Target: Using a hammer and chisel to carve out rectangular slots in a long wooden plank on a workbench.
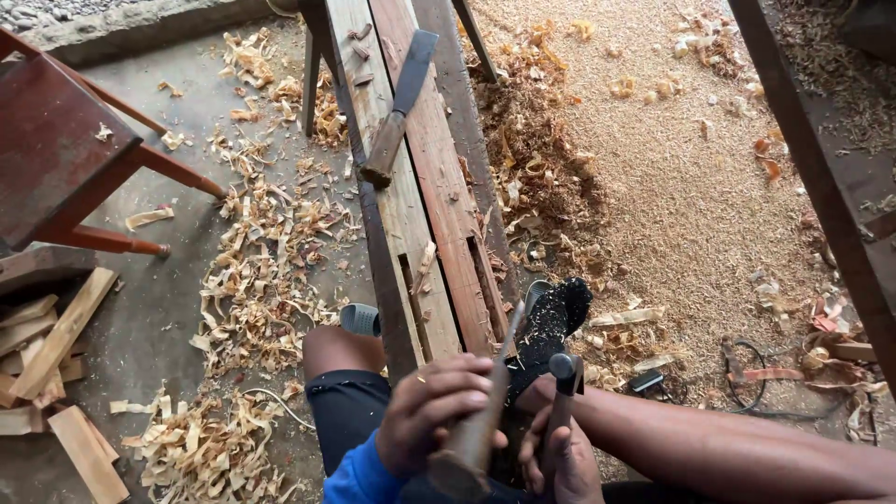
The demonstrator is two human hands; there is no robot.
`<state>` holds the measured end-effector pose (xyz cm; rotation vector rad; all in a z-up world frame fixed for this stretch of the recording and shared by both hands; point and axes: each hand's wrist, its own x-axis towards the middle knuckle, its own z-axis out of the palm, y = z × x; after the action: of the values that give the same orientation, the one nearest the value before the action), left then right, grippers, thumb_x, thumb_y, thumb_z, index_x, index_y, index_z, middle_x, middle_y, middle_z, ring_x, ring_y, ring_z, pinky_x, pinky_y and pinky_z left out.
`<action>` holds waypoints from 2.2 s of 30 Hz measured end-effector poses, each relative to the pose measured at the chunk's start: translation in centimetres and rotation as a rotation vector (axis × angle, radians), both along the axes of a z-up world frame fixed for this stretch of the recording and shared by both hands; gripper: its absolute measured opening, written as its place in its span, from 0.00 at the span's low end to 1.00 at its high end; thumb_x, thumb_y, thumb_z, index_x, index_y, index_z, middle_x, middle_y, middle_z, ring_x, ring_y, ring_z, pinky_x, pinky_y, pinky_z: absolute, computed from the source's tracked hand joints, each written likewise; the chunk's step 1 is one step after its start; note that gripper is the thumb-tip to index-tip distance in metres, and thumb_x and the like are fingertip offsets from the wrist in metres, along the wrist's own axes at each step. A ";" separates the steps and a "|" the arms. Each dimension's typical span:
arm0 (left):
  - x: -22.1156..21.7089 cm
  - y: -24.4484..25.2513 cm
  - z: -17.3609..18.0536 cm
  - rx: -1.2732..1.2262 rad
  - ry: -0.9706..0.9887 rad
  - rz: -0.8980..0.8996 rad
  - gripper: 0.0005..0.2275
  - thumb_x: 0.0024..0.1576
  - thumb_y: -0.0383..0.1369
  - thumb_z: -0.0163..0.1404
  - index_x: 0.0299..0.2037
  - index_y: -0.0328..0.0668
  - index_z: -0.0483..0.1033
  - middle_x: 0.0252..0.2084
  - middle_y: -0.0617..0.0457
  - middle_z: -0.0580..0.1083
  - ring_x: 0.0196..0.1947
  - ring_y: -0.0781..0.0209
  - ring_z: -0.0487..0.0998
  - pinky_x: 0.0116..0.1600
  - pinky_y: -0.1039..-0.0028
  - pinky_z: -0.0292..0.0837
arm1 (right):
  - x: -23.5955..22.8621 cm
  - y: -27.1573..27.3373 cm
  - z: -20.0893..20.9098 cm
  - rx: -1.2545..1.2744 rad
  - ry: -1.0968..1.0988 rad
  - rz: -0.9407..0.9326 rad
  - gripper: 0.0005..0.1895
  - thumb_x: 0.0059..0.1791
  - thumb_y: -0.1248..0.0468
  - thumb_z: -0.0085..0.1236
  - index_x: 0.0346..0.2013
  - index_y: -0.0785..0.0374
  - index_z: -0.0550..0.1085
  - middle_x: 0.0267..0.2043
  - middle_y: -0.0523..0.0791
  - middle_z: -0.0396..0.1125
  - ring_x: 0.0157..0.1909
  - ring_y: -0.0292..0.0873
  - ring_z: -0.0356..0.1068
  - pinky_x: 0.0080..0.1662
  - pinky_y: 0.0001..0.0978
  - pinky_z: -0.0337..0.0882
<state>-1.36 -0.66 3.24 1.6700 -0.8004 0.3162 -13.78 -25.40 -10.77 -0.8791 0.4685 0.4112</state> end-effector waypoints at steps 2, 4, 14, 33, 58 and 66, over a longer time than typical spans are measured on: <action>0.9 -0.4 -1.4 -0.170 -0.027 0.064 0.25 0.55 0.34 0.66 0.59 0.43 0.67 0.55 0.46 0.74 0.60 0.45 0.79 0.63 0.53 0.79 | 0.1 -0.2 -0.2 0.001 -0.026 -0.011 0.36 0.42 0.35 0.58 0.44 0.62 0.64 0.20 0.49 0.68 0.11 0.40 0.60 0.16 0.30 0.60; 1.5 -0.5 -3.0 -0.339 -0.053 0.126 0.29 0.53 0.34 0.69 0.60 0.44 0.64 0.54 0.46 0.73 0.58 0.45 0.79 0.61 0.54 0.79 | 0.1 -0.3 -0.5 0.002 -0.053 -0.026 0.33 0.44 0.37 0.58 0.44 0.63 0.64 0.20 0.49 0.68 0.11 0.40 0.61 0.16 0.30 0.62; 1.6 0.9 -5.0 -0.966 0.487 0.413 0.28 0.61 0.56 0.53 0.58 0.40 0.63 0.43 0.52 0.66 0.34 0.62 0.71 0.41 0.71 0.68 | 0.7 0.3 1.0 -0.046 0.021 0.015 0.27 0.47 0.43 0.57 0.44 0.61 0.64 0.19 0.46 0.65 0.12 0.38 0.60 0.17 0.29 0.62; 0.6 -1.3 -2.9 -0.873 0.677 0.252 0.25 0.64 0.49 0.51 0.63 0.38 0.66 0.50 0.49 0.70 0.52 0.60 0.73 0.57 0.70 0.69 | 2.1 1.0 5.5 -0.115 0.102 0.005 0.21 0.49 0.47 0.57 0.40 0.59 0.64 0.20 0.44 0.65 0.14 0.36 0.61 0.19 0.26 0.62; 3.4 -3.1 -3.3 -0.481 0.747 -0.017 0.21 0.56 0.41 0.67 0.50 0.39 0.72 0.35 0.54 0.74 0.33 0.65 0.75 0.40 0.77 0.71 | 0.3 0.8 2.5 -0.059 0.077 -0.062 0.21 0.50 0.51 0.59 0.43 0.61 0.62 0.20 0.46 0.65 0.13 0.39 0.62 0.18 0.27 0.62; 6.3 -5.2 -4.2 -0.528 0.533 -0.092 0.20 0.54 0.41 0.69 0.46 0.41 0.73 0.33 0.54 0.76 0.29 0.68 0.78 0.33 0.81 0.73 | 0.2 1.1 2.8 -0.041 0.027 -0.084 0.21 0.50 0.53 0.61 0.44 0.63 0.62 0.21 0.47 0.65 0.15 0.39 0.62 0.18 0.27 0.63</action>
<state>4.92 -5.84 -0.92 1.1345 -0.3460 0.0038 -13.58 -24.29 -7.95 -0.8908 0.5382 0.3376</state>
